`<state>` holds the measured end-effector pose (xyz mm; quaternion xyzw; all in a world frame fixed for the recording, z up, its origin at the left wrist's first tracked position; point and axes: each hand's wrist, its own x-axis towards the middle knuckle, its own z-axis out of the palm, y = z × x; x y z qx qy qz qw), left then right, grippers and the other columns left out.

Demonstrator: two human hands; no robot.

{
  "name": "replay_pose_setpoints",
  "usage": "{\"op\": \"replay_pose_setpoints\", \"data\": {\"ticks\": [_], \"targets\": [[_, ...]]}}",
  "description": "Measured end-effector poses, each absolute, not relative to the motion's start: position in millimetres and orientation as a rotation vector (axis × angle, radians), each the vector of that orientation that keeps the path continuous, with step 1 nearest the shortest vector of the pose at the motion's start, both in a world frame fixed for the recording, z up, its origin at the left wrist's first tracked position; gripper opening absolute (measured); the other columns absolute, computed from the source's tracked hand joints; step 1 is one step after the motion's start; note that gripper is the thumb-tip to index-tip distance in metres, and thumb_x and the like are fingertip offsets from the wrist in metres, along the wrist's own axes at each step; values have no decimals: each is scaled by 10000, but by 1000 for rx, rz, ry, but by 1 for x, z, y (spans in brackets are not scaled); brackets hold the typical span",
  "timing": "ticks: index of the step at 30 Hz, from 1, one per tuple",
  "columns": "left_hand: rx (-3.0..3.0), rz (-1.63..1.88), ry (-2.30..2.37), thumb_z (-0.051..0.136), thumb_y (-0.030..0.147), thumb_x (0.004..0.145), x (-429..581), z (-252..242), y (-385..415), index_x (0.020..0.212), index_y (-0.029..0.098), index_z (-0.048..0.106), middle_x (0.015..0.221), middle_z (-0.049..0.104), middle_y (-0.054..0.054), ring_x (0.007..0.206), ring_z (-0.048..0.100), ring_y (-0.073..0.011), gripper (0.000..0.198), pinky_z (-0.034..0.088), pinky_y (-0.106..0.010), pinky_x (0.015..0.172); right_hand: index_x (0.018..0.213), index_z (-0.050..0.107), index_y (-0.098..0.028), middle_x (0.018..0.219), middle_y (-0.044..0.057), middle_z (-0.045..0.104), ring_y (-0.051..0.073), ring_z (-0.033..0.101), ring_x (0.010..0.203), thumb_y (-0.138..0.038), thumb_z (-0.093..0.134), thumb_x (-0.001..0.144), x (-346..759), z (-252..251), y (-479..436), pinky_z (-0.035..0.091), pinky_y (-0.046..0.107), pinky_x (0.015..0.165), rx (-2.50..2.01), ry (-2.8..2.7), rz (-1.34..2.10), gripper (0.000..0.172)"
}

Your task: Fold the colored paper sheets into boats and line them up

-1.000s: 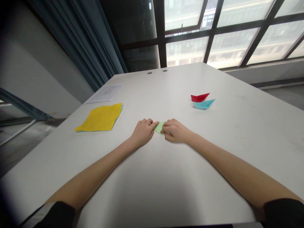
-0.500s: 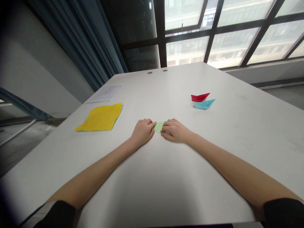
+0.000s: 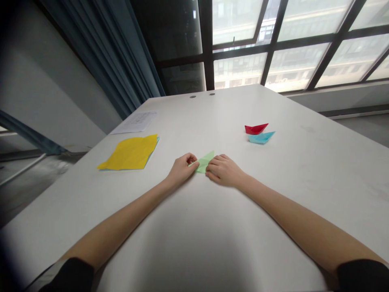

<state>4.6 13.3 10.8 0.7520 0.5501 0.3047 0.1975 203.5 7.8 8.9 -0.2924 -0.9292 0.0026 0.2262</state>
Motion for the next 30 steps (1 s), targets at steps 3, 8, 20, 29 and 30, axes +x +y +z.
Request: {"op": "replay_pose_setpoints", "data": {"ticks": [3, 8, 20, 29, 30], "targets": [[1763, 991, 1354, 583, 203, 675, 6, 9, 17, 772, 163, 548, 660, 565, 24, 617, 538, -107, 111, 426, -231, 593, 862, 634, -190, 863, 77, 630, 201, 524, 865, -307, 448, 862, 203, 10, 8, 364, 349, 780, -847, -2535, -18, 219], [1270, 1086, 1123, 641, 111, 594, 13, 12, 12, 1014, 147, 503, 681, 542, 43, 539, 514, -56, 444, 400, -182, 541, 858, 617, -186, 832, 76, 625, 197, 526, 814, -223, 458, 850, 198, 8, 7, 403, 336, 746, -925, -2379, 27, 163], [1080, 1097, 878, 689, 315, 672, 24, 17, 2, 945, 168, 536, 830, 579, -7, 691, 602, -102, 345, 466, -260, 689, 1006, 555, -207, 921, 40, 667, 154, 628, 794, -281, 422, 878, 186, 17, -6, 477, 267, 698, -1022, -1980, 440, 199], [1124, 1129, 871, 720, 350, 641, 21, 13, 2, 864, 159, 522, 848, 560, 3, 686, 570, -84, 353, 482, -266, 698, 1042, 514, -208, 925, 49, 657, 167, 647, 773, -318, 558, 799, 183, 11, -5, 498, 294, 717, -938, -1952, 431, 270], [1127, 1129, 871, 717, 348, 645, 21, 13, 2, 866, 159, 522, 851, 561, 2, 686, 574, -85, 350, 483, -272, 702, 1042, 513, -207, 924, 49, 657, 165, 647, 772, -312, 556, 799, 183, 11, -5, 498, 291, 716, -935, -1953, 429, 268]]}}
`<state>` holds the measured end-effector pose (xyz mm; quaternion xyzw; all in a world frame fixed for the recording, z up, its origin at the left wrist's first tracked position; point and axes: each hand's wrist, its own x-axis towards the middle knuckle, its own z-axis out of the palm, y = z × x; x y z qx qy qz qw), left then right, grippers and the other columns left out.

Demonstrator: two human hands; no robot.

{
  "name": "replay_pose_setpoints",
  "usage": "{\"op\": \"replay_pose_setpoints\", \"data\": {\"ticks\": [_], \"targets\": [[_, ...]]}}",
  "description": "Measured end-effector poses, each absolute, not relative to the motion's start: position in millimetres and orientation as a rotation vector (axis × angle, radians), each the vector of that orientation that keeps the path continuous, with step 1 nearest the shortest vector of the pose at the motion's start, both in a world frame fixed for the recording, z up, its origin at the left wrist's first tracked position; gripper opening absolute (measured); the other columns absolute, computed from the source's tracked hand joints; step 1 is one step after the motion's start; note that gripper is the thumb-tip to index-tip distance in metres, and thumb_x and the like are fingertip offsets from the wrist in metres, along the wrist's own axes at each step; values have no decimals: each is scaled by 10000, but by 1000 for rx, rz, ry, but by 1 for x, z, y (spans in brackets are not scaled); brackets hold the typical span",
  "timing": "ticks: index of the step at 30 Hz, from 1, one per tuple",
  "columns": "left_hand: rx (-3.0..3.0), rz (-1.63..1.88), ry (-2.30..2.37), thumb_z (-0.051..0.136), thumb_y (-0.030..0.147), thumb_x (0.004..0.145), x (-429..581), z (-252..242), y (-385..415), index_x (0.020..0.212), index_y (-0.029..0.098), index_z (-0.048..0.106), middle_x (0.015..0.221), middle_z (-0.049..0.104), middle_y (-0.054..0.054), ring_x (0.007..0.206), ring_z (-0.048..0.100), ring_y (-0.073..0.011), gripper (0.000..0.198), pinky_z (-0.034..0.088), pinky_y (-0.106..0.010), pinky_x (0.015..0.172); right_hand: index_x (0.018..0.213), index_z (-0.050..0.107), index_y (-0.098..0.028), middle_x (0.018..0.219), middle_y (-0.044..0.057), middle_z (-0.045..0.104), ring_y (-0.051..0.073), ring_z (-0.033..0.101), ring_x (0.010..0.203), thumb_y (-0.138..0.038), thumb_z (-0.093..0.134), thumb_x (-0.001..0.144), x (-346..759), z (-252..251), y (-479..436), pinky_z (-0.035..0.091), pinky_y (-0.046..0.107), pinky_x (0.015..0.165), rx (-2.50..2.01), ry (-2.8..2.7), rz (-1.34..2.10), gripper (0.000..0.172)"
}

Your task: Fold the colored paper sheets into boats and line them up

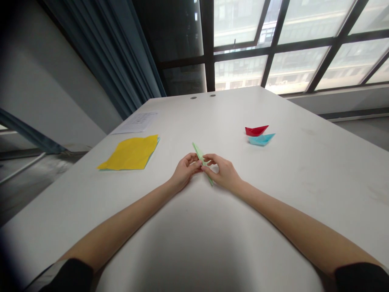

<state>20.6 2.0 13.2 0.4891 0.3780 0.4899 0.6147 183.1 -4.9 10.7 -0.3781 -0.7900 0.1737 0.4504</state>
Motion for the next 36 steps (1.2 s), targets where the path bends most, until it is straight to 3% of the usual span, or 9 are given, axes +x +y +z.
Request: {"op": "replay_pose_setpoints", "data": {"ticks": [13, 19, 22, 27, 36], "targets": [[1260, 1145, 921, 701, 357, 663, 22, 18, -2, 972, 169, 445, 828, 562, 7, 642, 618, -109, 443, 501, -281, 667, 1056, 515, -205, 924, 46, 654, 155, 637, 766, -259, 527, 810, 182, 10, -5, 498, 280, 711, -897, -1961, 416, 252], [1217, 1170, 898, 637, 210, 670, 23, 16, -1, 966, 175, 439, 834, 559, 10, 658, 597, -99, 359, 505, -273, 664, 1072, 504, -205, 911, 43, 655, 153, 637, 765, -227, 481, 832, 184, 10, -5, 500, 276, 704, -944, -1949, 441, 242], [1199, 1196, 918, 591, 131, 631, 25, 12, 0, 994, 200, 421, 829, 556, 28, 657, 583, -97, 406, 500, -248, 615, 1078, 497, -201, 930, 49, 652, 151, 634, 776, -199, 455, 837, 184, 11, -7, 495, 271, 711, -921, -2011, 366, 244], [1233, 1216, 1025, 570, 158, 652, 26, 7, 0, 992, 196, 432, 696, 521, 60, 606, 553, -86, 369, 454, -187, 541, 1123, 469, -190, 975, 72, 642, 196, 610, 867, -178, 479, 794, 178, 14, -13, 475, 316, 764, -833, -2249, 116, 329], [1652, 1221, 1152, 495, 112, 721, 24, 11, -5, 951, 179, 490, 815, 581, 18, 712, 552, -98, 240, 440, -207, 652, 1174, 421, -195, 980, 72, 611, 205, 587, 872, -135, 457, 778, 169, 15, -13, 474, 329, 764, -1012, -2158, 120, 402]]}}
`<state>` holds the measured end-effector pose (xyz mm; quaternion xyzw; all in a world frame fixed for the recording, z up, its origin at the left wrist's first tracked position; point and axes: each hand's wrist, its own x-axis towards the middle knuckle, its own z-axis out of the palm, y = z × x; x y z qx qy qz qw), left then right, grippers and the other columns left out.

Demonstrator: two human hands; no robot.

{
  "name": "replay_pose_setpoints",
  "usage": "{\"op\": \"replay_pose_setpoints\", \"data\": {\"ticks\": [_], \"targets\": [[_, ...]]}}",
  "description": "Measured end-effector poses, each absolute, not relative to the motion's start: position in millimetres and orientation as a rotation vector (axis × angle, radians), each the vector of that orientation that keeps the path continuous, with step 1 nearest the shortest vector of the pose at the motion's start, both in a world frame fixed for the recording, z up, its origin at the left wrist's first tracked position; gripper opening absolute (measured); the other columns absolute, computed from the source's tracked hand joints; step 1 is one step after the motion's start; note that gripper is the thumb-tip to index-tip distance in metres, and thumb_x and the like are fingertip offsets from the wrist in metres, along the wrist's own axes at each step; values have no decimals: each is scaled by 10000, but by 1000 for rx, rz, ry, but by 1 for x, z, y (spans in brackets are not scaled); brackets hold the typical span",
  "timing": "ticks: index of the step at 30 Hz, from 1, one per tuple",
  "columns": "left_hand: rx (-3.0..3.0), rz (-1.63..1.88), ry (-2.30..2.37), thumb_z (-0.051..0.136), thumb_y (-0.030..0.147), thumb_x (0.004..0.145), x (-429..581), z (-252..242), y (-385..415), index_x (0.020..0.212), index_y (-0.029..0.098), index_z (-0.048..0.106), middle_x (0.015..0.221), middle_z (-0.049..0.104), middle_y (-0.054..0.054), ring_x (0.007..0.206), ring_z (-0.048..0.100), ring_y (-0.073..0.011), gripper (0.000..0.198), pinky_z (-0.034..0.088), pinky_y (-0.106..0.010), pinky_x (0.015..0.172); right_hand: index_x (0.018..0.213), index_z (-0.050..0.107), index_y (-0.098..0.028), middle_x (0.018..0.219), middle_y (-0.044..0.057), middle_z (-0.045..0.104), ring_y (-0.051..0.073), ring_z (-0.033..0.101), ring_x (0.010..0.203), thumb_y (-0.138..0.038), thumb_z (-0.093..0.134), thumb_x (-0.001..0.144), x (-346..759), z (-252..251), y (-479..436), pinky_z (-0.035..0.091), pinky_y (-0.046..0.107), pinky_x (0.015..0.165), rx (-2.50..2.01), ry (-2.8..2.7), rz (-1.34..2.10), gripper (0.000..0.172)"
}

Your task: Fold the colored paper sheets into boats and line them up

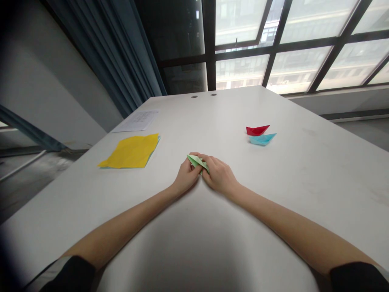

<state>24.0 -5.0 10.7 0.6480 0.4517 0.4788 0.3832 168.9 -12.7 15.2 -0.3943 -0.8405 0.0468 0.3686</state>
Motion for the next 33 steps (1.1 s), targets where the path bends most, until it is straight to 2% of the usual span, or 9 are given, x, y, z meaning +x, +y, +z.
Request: {"op": "replay_pose_setpoints", "data": {"ticks": [7, 11, 14, 18, 20, 23, 26, 29, 33], "targets": [[1843, 1156, 1267, 461, 66, 686, 21, 15, -9, 985, 200, 467, 660, 495, 64, 529, 477, -71, 328, 393, -178, 526, 1127, 449, -193, 910, 54, 599, 187, 586, 828, -60, 414, 735, 175, 17, -2, 468, 312, 750, -1065, -2074, 144, 415], [1842, 1209, 1265, 469, 38, 648, 22, 14, -10, 1045, 207, 422, 842, 528, 24, 552, 498, -51, 434, 400, -162, 518, 1040, 502, -191, 897, 51, 591, 181, 579, 802, -40, 410, 697, 179, 22, 1, 464, 315, 734, -1101, -1996, 215, 386], [1825, 1241, 1239, 473, 38, 655, 23, 13, -8, 1025, 196, 436, 964, 555, -18, 617, 540, -62, 404, 421, -163, 531, 896, 552, -194, 869, 33, 598, 163, 581, 761, -41, 411, 680, 179, 23, 3, 468, 294, 686, -1093, -1949, 385, 301], [1840, 1254, 1210, 459, 54, 695, 18, 9, -2, 984, 188, 531, 972, 613, -31, 766, 590, -121, 326, 475, -210, 615, 851, 579, -199, 895, 24, 619, 151, 601, 790, -87, 436, 700, 180, 18, 10, 484, 267, 647, -1078, -1798, 707, 237], [1887, 1259, 1199, 432, 27, 691, 14, 7, 3, 988, 193, 582, 1021, 627, -33, 889, 592, -150, 372, 490, -265, 734, 873, 584, -195, 920, 31, 632, 158, 615, 816, -133, 474, 721, 183, 14, 15, 499, 288, 687, -1051, -1732, 834, 197], [1956, 1254, 1186, 402, -5, 680, 7, 3, 10, 955, 193, 641, 1088, 627, -35, 1027, 561, -163, 415, 444, -326, 899, 899, 603, -190, 941, 49, 651, 172, 630, 836, -216, 542, 745, 192, 9, 23, 511, 321, 745, -969, -1802, 932, 169], [2073, 1114, 1163, 402, 18, 720, 1, 2, 15, 947, 193, 664, 1079, 640, -42, 1014, 578, -156, 388, 442, -332, 917, 928, 630, -194, 964, 64, 661, 182, 624, 869, -249, 562, 768, 204, 6, 26, 500, 343, 796, -908, -2086, 748, 182], [2288, 897, 1073, 417, 57, 758, -4, 2, 18, 992, 192, 656, 1094, 639, -59, 1009, 588, -159, 361, 450, -329, 906, 979, 631, -199, 1021, 74, 649, 184, 609, 903, -196, 504, 802, 213, 4, 27, 488, 357, 814, -850, -2350, 488, 218], [2605, 719, 911, 521, 174, 773, -10, 3, 18, 1100, 194, 608, 1176, 595, -103, 1093, 545, -208, 339, 395, -390, 958, 1022, 625, -180, 1004, 82, 647, 196, 573, 956, -195, 523, 791, 219, 4, 27, 465, 369, 850, -775, -2496, 315, 253]]}}
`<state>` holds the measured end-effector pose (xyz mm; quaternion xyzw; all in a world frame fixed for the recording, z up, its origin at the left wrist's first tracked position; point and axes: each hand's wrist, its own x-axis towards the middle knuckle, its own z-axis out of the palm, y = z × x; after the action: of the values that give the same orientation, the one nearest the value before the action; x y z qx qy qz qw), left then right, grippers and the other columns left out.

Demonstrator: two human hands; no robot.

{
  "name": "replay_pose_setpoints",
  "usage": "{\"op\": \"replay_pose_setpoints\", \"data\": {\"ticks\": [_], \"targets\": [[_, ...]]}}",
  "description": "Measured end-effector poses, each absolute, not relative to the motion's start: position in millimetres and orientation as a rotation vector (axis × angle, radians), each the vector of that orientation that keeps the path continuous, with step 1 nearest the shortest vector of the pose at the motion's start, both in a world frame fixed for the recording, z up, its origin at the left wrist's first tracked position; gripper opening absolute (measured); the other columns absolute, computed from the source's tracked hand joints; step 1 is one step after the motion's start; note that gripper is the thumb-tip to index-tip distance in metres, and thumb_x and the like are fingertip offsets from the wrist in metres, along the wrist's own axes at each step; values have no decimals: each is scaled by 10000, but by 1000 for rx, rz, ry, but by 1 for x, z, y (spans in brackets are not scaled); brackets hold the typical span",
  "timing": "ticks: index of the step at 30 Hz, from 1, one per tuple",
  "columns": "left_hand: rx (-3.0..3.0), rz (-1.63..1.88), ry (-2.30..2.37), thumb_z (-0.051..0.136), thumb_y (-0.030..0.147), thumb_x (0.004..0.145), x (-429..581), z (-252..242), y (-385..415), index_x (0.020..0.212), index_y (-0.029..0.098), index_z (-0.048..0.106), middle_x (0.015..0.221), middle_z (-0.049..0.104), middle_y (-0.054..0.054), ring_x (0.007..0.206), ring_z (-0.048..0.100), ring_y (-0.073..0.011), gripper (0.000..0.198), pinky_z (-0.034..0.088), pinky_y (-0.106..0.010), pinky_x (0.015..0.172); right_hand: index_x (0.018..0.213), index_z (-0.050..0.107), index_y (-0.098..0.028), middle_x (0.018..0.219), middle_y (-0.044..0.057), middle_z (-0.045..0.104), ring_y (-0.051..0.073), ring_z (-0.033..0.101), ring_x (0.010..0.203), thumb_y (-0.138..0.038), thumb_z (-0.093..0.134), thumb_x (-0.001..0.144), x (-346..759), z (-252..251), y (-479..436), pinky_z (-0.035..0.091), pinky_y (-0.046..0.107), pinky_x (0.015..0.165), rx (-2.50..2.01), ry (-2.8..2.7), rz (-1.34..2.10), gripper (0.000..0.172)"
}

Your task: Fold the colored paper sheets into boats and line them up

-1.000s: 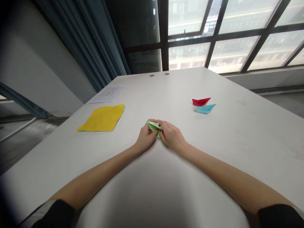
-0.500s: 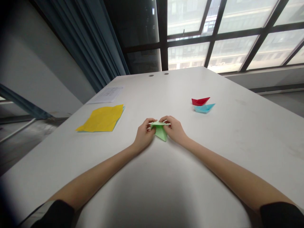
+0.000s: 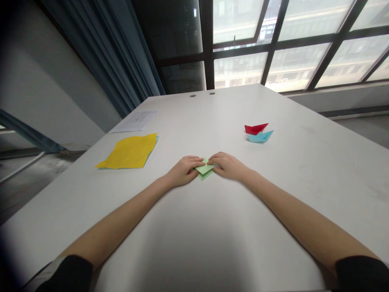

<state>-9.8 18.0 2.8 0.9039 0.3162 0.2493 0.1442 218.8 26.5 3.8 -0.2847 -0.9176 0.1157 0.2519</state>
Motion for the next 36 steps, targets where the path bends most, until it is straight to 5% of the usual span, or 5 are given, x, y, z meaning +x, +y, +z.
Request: {"op": "replay_pose_setpoints", "data": {"ticks": [4, 8, 19, 28, 36], "targets": [[2723, 577, 916, 550, 368, 795, -12, 5, 16, 1182, 199, 551, 1256, 532, -129, 1181, 472, -257, 423, 349, -445, 981, 1033, 637, -173, 1013, 91, 646, 208, 552, 970, -342, 561, 803, 220, 5, 26, 447, 379, 867, -777, -2533, 276, 296], [2729, 573, 954, 418, 314, 879, -10, 3, 17, 1156, 203, 567, 1239, 549, -116, 1167, 486, -229, 334, 353, -425, 975, 987, 658, -190, 980, 71, 655, 193, 552, 950, -272, 459, 870, 220, 0, 28, 436, 380, 868, -819, -2495, 226, 245], [2717, 511, 1056, 449, 300, 854, -7, 2, 15, 1231, 176, 476, 1289, 502, -114, 1222, 419, -261, 398, 339, -441, 982, 877, 653, -198, 861, 61, 638, 204, 549, 875, -272, 554, 812, 218, -4, 28, 426, 373, 814, -915, -2394, 149, 140], [2704, 666, 1114, 512, 304, 810, -6, 3, 13, 963, 167, 590, 1173, 546, -123, 1124, 465, -249, 220, 371, -422, 950, 829, 674, -178, 778, 64, 622, 197, 532, 814, -224, 506, 828, 217, -5, 27, 443, 357, 778, -887, -2370, 153, 174], [2700, 639, 1099, 533, 239, 744, -7, 7, 9, 1013, 169, 604, 947, 576, -90, 893, 521, -213, 287, 428, -358, 810, 971, 660, -179, 839, 72, 625, 210, 540, 855, -241, 574, 741, 219, 0, 22, 445, 377, 804, -828, -2435, 214, 253]]}}
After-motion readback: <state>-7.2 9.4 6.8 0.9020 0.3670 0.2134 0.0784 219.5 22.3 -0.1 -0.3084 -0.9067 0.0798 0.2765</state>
